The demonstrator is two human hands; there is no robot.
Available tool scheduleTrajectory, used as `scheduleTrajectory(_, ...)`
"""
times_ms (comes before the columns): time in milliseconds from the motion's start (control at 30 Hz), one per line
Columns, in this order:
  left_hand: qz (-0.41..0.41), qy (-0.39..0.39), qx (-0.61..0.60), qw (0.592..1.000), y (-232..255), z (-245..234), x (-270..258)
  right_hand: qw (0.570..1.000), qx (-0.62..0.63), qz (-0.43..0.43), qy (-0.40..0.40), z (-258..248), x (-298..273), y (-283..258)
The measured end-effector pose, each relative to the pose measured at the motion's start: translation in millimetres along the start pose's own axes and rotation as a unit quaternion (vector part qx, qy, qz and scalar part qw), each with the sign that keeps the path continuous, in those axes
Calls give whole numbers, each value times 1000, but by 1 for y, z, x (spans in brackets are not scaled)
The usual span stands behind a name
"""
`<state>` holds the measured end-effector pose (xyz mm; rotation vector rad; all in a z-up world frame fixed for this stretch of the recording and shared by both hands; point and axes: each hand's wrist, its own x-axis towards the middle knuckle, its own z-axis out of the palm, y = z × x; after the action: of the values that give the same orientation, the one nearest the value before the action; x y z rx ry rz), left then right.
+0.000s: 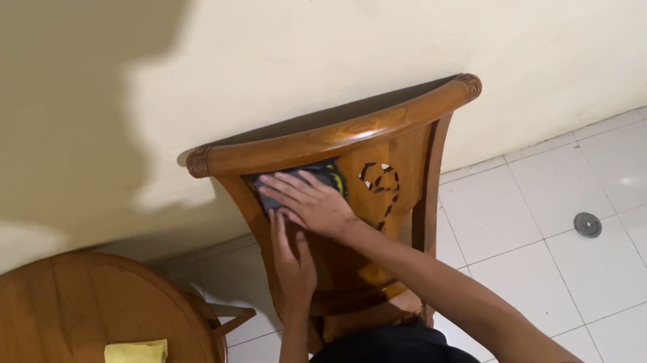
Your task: The person wipes the backrest of a wooden chair using a dark cloth. They then pick up a purple spray bottle and apply cleaner to the chair before continuing to wipe the surface with the cloth and a yellow sponge.
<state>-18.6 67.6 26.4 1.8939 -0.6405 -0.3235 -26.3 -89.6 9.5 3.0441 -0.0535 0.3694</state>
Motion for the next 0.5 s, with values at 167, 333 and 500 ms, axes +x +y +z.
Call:
scheduleTrajectory(167,125,10,85,988,-18,41,9,993,-64,85,-42,-3,-42,17)
scheduleTrajectory(333,225,-63,153,960,-5,69,17,969,25,238,-54,1,-87,48)
scheduleTrajectory(500,260,-186,216,923,35,104,40,922,126,348,113,-10,-117,82)
